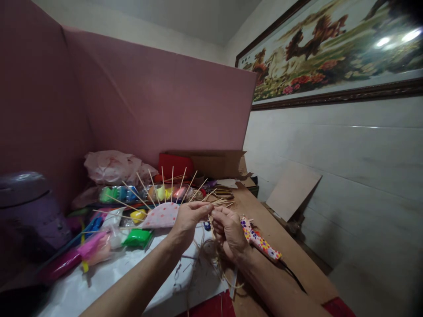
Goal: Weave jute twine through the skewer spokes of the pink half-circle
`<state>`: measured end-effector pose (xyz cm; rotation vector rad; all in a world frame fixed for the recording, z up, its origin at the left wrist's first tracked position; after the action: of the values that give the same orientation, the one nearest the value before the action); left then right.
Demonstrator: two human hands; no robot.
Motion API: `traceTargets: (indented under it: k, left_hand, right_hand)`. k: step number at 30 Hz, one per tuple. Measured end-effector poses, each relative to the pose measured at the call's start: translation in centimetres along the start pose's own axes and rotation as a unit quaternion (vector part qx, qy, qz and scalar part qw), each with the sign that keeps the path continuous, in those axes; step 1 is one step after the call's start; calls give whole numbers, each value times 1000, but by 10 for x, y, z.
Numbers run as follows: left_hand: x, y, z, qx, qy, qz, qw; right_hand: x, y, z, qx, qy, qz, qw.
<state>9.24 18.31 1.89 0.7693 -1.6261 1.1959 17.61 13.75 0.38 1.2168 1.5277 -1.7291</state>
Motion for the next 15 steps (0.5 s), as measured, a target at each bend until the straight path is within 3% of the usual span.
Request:
traceTargets:
  k: [8, 15]
  left_hand:
    - [-5, 9, -2, 51, 12, 20, 998]
    - [-6, 13, -1, 66, 7, 10, 998]
  right_hand:
    - [-11, 9, -2, 37, 107, 96, 989]
    - [-18, 8, -1, 33, 148, 142, 978]
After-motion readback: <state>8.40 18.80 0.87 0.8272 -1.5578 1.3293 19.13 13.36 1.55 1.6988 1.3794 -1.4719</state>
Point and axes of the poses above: each hand's wrist, its own z-axis away from the middle knuckle, its own y-axis out of the back of the hand, x = y × z, the point moved 10 cm from there along -z, towards the middle knuckle, and after that the axes turned 4 degrees about x, right-handed, at the moved point
